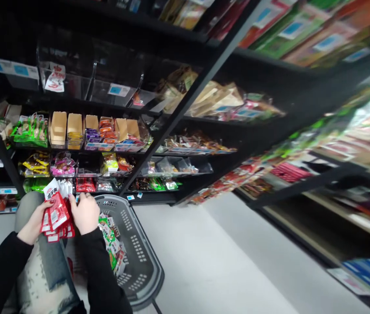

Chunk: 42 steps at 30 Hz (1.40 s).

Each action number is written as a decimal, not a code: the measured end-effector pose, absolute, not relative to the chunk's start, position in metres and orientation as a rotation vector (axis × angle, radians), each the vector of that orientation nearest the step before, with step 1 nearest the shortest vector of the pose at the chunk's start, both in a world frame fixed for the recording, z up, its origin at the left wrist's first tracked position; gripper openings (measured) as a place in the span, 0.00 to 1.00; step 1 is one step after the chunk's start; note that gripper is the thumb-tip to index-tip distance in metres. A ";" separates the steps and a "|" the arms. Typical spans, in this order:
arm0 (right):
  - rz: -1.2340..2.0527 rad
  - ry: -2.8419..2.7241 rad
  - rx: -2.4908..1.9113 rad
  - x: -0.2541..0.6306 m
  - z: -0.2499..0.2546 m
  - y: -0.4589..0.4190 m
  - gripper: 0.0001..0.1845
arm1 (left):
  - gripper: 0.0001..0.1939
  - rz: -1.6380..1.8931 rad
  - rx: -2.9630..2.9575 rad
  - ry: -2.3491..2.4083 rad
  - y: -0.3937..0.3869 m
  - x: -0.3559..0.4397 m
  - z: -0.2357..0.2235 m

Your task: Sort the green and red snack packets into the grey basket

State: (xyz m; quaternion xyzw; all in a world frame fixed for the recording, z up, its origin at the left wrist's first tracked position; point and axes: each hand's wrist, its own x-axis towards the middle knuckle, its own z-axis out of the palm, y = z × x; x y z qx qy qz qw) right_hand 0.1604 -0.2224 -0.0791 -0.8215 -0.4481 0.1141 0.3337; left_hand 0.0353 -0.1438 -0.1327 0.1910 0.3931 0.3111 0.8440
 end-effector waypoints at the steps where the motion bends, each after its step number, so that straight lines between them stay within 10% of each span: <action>1: 0.219 -1.200 -2.119 0.156 -0.075 -0.226 0.15 | 0.11 0.685 0.437 0.832 -0.146 0.034 -0.133; 12: 0.662 -0.975 -1.789 0.144 -0.095 -0.249 0.11 | 0.25 0.797 0.600 0.722 -0.159 0.040 -0.134; 20: -0.589 -1.392 -2.028 0.086 -0.100 -0.264 0.12 | 0.24 0.890 0.582 0.825 -0.160 0.044 -0.134; 24: -0.711 -1.684 -2.058 0.063 -0.109 -0.258 0.13 | 0.20 0.869 0.616 0.910 -0.158 0.043 -0.132; 42: 0.875 -0.550 -1.699 0.202 -0.145 -0.304 0.20 | 0.22 0.769 0.587 0.813 -0.154 0.041 -0.131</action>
